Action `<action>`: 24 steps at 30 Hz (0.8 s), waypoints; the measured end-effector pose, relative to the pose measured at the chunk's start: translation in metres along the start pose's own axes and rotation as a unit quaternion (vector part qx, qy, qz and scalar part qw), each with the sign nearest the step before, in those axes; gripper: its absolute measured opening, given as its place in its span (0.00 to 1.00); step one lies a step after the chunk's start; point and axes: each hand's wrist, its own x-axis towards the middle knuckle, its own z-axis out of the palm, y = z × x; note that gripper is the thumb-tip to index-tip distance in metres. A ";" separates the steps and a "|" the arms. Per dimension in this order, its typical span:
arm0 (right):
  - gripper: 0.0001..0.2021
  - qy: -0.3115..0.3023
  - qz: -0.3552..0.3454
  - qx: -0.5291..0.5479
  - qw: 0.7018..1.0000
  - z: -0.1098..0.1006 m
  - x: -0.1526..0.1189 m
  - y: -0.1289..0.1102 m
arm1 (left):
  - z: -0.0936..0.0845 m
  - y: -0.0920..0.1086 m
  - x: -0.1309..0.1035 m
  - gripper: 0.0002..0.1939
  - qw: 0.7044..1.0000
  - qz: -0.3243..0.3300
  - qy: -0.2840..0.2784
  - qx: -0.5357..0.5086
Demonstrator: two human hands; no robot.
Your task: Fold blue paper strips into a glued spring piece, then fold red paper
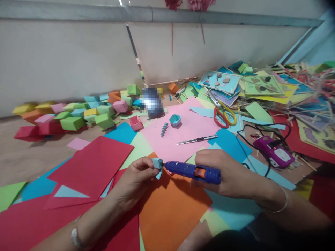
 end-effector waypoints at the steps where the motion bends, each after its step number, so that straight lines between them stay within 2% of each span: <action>1: 0.14 -0.003 0.005 -0.007 1.000 0.001 0.000 0.000 | -0.001 -0.001 0.000 0.15 1.000 0.008 0.001 0.010; 4: 0.12 -0.011 0.016 -0.036 0.999 0.004 0.001 0.001 | -0.005 -0.005 0.000 0.13 0.996 0.063 0.020 0.064; 6: 0.12 -0.014 0.019 -0.056 0.998 0.007 0.002 0.002 | -0.008 -0.006 -0.001 0.10 0.984 0.131 0.035 0.116; 9: 0.11 -0.003 0.011 -0.065 0.998 0.010 0.002 0.004 | -0.008 -0.003 -0.006 0.06 0.946 0.243 0.045 0.210; 11: 0.11 0.016 -0.004 -0.052 0.999 0.012 0.002 0.007 | -0.007 0.000 -0.009 0.07 0.921 0.293 0.063 0.250; 14: 0.13 0.034 -0.011 -0.002 0.999 0.013 0.004 0.010 | -0.004 0.003 -0.012 0.11 0.913 0.323 0.099 0.229; 18: 0.13 0.025 0.024 0.118 0.992 0.013 0.010 0.015 | -0.006 0.002 -0.011 0.11 0.907 0.343 0.115 0.214; 24: 0.17 -0.032 0.132 0.260 0.956 0.015 0.015 0.022 | -0.011 -0.002 -0.007 0.08 0.838 0.420 0.115 0.328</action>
